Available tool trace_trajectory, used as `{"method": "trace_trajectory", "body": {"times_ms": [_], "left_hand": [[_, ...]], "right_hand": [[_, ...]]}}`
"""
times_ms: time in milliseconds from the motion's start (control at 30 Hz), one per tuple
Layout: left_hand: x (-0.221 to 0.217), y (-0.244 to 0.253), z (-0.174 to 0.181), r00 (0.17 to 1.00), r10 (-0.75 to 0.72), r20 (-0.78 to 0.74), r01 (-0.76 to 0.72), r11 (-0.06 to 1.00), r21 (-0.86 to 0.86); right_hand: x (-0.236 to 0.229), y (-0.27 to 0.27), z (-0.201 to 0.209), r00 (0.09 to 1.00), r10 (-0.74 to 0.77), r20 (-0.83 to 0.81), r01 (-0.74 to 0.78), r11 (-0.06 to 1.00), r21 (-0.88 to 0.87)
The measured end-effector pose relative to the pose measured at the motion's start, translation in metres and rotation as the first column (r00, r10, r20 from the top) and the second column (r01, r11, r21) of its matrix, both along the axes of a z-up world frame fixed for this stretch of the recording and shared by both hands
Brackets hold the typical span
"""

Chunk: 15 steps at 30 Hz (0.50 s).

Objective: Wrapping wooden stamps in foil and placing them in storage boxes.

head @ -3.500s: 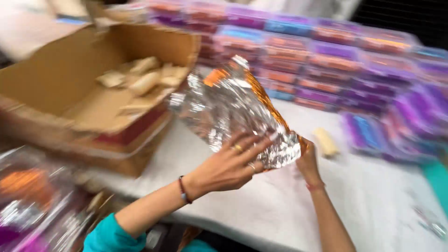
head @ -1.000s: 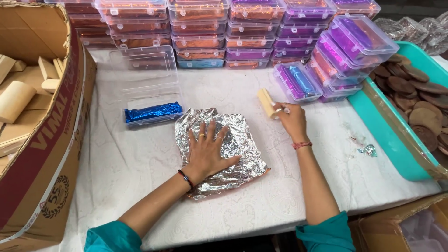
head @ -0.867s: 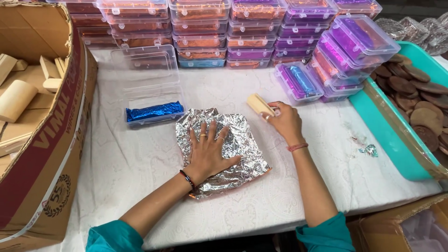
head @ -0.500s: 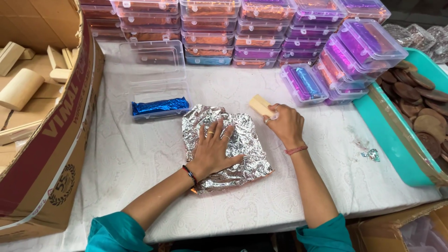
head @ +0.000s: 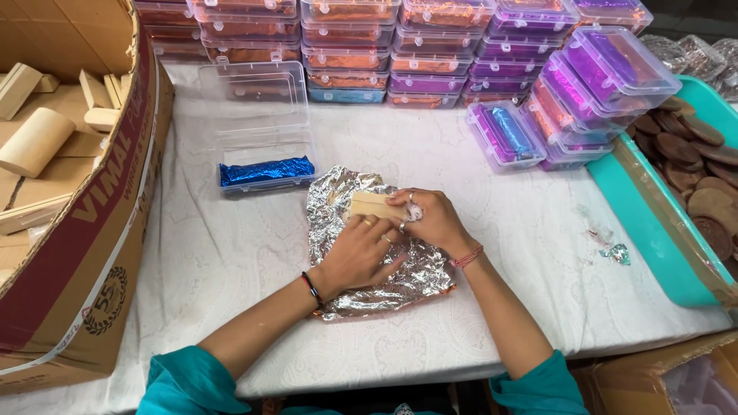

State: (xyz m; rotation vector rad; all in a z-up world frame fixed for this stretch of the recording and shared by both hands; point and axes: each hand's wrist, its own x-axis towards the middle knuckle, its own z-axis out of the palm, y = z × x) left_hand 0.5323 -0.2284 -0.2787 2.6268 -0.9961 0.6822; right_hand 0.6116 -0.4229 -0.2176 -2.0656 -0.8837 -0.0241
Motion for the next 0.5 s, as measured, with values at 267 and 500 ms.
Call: {"method": "trace_trajectory", "body": {"times_ms": [267,500], "left_hand": [[0.029,0.056,0.038,0.974,0.221,-0.042,-0.225,0.944,-0.241],[0.030,0.059,0.043,0.961,0.154,-0.232,-0.200,0.961,-0.193]], "right_hand": [[0.001,0.003,-0.003,0.998,0.024,0.065,-0.019,0.996,-0.083],[0.004,0.005,-0.012,0.999,0.033,0.009,-0.033,0.998,-0.055]]}}
